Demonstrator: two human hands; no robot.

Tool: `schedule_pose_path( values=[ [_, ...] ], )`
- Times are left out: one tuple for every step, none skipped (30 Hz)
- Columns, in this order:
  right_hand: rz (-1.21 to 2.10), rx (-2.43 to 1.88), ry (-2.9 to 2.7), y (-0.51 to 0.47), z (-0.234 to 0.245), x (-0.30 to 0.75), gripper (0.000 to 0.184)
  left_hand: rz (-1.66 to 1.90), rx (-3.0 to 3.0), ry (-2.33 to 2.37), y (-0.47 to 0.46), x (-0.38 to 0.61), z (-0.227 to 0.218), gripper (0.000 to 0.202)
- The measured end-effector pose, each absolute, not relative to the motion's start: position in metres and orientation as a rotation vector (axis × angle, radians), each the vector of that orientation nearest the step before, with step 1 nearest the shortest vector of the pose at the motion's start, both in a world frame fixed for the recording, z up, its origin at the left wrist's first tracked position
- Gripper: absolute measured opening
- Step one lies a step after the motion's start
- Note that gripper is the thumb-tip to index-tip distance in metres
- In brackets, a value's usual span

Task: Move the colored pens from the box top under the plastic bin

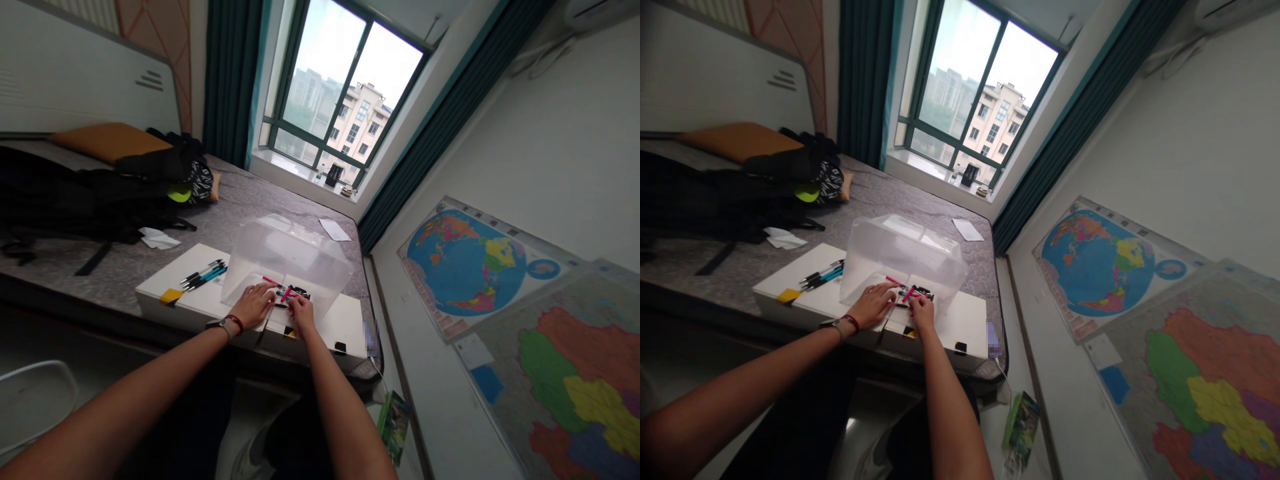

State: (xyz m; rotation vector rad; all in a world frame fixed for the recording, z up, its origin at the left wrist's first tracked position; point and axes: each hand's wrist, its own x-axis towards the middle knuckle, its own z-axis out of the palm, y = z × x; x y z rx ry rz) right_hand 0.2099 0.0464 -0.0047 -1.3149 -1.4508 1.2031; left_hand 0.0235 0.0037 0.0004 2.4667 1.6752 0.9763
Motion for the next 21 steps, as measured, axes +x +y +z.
schedule_pose_path(
  values=[
    [1.204,-1.312,-1.44,0.0463,-0.0043,0.2098,0.022,0.978,2.467,1.676,0.0043,0.0234,-0.0005,0.021],
    [1.205,-1.309,-1.43,0.0463,-0.0038,0.2098,0.022,0.98,2.469,1.676,0.0047,0.0232,-0.0011,0.022],
    [1.205,-1.309,-1.422,0.0464,-0.0033,0.2099,0.022,0.981,2.47,1.674,0.005,0.023,-0.0014,0.023],
    [1.204,-1.313,-1.413,0.0465,-0.0029,0.21,0.023,0.981,2.471,1.668,0.0051,0.0227,-0.0014,0.023],
    [1.2,-1.323,-1.402,0.0467,-0.0027,0.2102,0.024,0.98,2.473,1.659,0.0051,0.0225,-0.001,0.024],
    [1.198,-1.334,-1.39,0.0471,-0.0028,0.2105,0.024,0.978,2.475,1.649,0.0048,0.0224,-0.0004,0.023],
    [1.197,-1.343,-1.377,0.0476,-0.0031,0.2107,0.025,0.976,2.476,1.641,0.0045,0.0224,0.0003,0.022],
    [1.198,-1.347,-1.363,0.0483,-0.0038,0.2109,0.025,0.974,2.478,1.636,0.004,0.0225,0.0012,0.022],
    [1.201,-1.343,-1.351,0.0489,-0.0047,0.211,0.025,0.977,2.479,1.638,0.0035,0.0228,0.002,0.022],
    [1.202,-1.337,-1.342,0.0496,-0.0057,0.211,0.026,0.984,2.478,1.644,0.003,0.0232,0.0028,0.022],
    [1.2,-1.334,-1.336,0.0501,-0.0067,0.2109,0.027,0.993,2.475,1.652,0.0024,0.0237,0.0035,0.023],
    [1.194,-1.337,-1.335,0.0505,-0.0076,0.2107,0.028,1.001,2.471,1.659,0.0018,0.0242,0.0041,0.023],
    [1.183,-1.347,-1.339,0.0506,-0.0083,0.2103,0.031,1.004,2.467,1.664,0.0014,0.0246,0.0045,0.024],
    [1.169,-1.359,-1.35,0.0505,-0.0089,0.2099,0.034,1.001,2.464,1.666,0.0009,0.025,0.0047,0.025],
    [1.157,-1.371,-1.375,0.0501,-0.0092,0.2094,0.037,0.991,2.465,1.664,0.0006,0.0253,0.0047,0.026],
    [1.144,-1.376,-1.413,0.0495,-0.0093,0.209,0.042,0.977,2.47,1.661,0.0003,0.0254,0.0045,0.027],
    [1.132,-1.373,-1.466,0.0489,-0.0092,0.2086,0.046,0.964,2.476,1.658,0.0001,0.0255,0.0042,0.028],
    [1.118,-1.363,-1.529,0.0483,-0.009,0.2083,0.049,0.955,2.484,1.653,0.0,0.0255,0.0037,0.029],
    [1.103,-1.35,-1.593,0.0479,-0.0087,0.2082,0.053,0.95,2.492,1.648,-0.0001,0.0255,0.0032,0.03],
    [1.087,-1.339,-1.649,0.0476,-0.0084,0.2083,0.055,0.946,2.502,1.643,-0.0001,0.0255,0.0026,0.03],
    [1.071,-1.329,-1.697,0.0476,-0.0081,0.2084,0.057,0.943,2.51,1.641,-0.0001,0.0255,0.002,0.031]
  ],
)
